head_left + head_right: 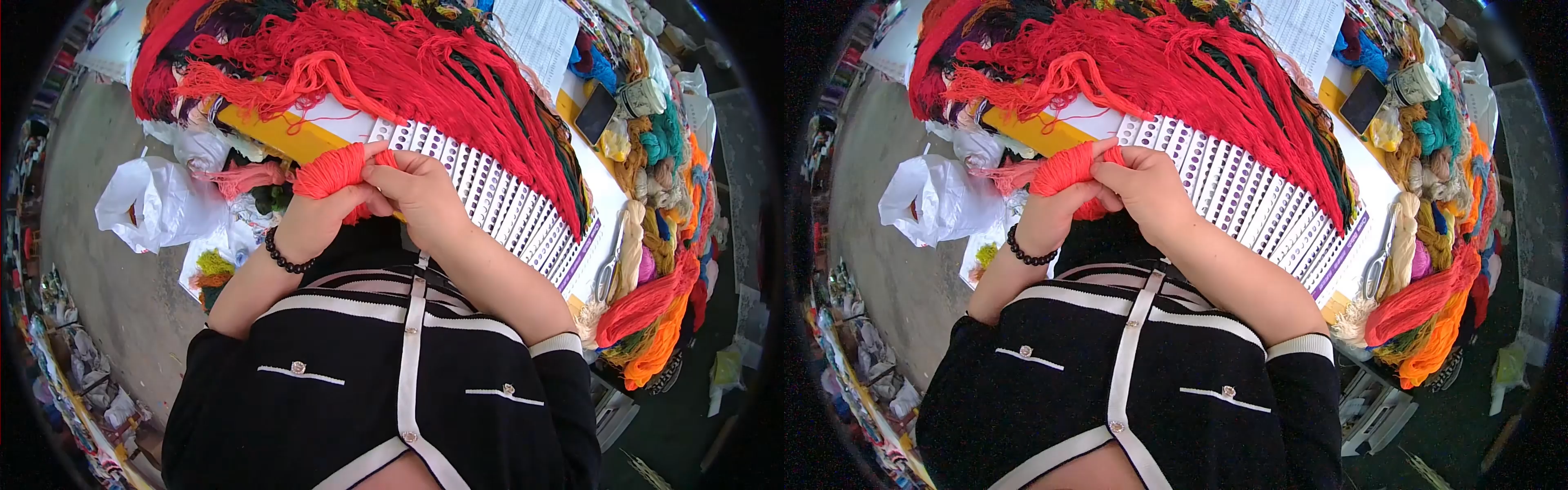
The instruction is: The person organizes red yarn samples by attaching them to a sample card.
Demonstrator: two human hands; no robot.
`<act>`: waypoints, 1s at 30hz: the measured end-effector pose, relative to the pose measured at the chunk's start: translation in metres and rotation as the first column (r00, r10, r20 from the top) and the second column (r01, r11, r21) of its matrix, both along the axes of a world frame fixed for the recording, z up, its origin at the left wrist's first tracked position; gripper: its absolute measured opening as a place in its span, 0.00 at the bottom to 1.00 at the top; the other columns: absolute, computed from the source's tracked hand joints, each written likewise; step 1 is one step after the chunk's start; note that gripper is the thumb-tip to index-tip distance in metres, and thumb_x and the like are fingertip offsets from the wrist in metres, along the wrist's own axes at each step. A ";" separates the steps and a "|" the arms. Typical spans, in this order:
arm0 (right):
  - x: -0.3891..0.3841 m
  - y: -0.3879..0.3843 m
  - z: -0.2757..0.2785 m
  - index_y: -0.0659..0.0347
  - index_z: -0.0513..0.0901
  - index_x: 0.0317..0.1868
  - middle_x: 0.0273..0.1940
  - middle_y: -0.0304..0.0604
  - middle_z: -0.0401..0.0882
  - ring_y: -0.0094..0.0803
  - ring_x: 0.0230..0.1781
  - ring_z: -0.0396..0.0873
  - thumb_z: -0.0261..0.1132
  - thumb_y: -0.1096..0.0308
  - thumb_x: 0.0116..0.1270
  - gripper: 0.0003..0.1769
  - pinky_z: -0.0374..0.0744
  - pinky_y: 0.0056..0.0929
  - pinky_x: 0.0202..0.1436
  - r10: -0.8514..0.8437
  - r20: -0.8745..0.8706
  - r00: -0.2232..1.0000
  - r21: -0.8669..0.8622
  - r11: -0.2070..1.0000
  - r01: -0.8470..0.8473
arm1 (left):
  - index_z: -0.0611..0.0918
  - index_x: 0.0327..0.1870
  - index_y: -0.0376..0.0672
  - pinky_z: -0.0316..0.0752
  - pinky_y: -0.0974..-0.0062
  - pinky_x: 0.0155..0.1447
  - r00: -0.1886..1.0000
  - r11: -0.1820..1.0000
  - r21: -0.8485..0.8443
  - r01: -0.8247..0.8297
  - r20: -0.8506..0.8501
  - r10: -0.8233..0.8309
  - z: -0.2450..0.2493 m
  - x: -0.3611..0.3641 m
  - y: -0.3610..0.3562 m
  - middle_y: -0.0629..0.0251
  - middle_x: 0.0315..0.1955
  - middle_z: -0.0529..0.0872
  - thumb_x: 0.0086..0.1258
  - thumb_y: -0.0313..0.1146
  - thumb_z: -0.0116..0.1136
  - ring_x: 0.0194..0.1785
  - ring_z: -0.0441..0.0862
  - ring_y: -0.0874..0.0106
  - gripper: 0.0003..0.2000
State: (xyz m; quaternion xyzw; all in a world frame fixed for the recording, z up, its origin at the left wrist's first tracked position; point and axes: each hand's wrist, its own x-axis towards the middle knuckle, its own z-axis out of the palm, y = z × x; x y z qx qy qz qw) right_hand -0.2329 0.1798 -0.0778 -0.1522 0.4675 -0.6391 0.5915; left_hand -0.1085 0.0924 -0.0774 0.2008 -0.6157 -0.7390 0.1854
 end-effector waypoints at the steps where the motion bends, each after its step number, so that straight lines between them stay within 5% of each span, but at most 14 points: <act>1: -0.001 0.000 -0.001 0.67 0.80 0.32 0.21 0.38 0.74 0.22 0.21 0.70 0.61 0.73 0.62 0.05 0.67 0.20 0.27 0.005 0.009 1.000 -0.021 1.000 -0.004 | 0.71 0.61 0.34 0.74 0.83 0.39 1.000 1.000 0.005 -0.009 0.005 0.009 0.000 0.001 0.000 0.64 0.33 0.83 0.63 0.22 0.48 0.34 0.79 0.80 0.22; 8: 0.000 0.004 0.016 0.67 0.80 0.34 0.24 0.39 0.76 0.25 0.23 0.73 0.61 0.75 0.63 0.03 0.75 0.25 0.32 -0.019 0.074 0.997 -0.057 0.998 0.023 | 0.71 0.61 0.34 0.76 0.83 0.32 0.999 0.960 0.276 0.044 -0.020 -0.040 0.004 0.008 -0.007 0.61 0.37 0.84 0.65 0.23 0.45 0.35 0.81 0.75 0.21; 10: -0.001 0.005 0.013 0.67 0.80 0.35 0.25 0.40 0.77 0.25 0.24 0.74 0.60 0.75 0.63 0.04 0.75 0.25 0.32 -0.017 0.120 0.993 -0.070 0.997 0.026 | 0.71 0.60 0.33 0.77 0.82 0.32 0.996 0.944 0.328 -0.042 -0.061 0.065 0.011 0.004 -0.001 0.60 0.40 0.83 0.66 0.24 0.44 0.36 0.82 0.74 0.20; 22: 0.001 0.007 0.011 0.71 0.79 0.42 0.28 0.44 0.79 0.31 0.29 0.79 0.59 0.75 0.64 0.08 0.77 0.26 0.33 -0.018 0.067 0.998 -0.048 0.999 0.021 | 0.78 0.53 0.34 0.77 0.82 0.32 0.993 0.977 0.179 -0.114 0.039 0.109 0.001 0.004 0.000 0.63 0.32 0.84 0.70 0.31 0.51 0.31 0.83 0.75 0.15; 30: 0.003 0.003 0.005 0.71 0.79 0.44 0.28 0.44 0.78 0.30 0.27 0.77 0.59 0.76 0.64 0.10 0.75 0.24 0.35 -0.060 0.085 0.995 -0.055 0.996 0.064 | 0.80 0.47 0.33 0.77 0.83 0.33 0.971 0.944 0.234 -0.232 -0.001 0.239 -0.002 0.000 0.005 0.61 0.30 0.84 0.69 0.29 0.49 0.29 0.82 0.76 0.12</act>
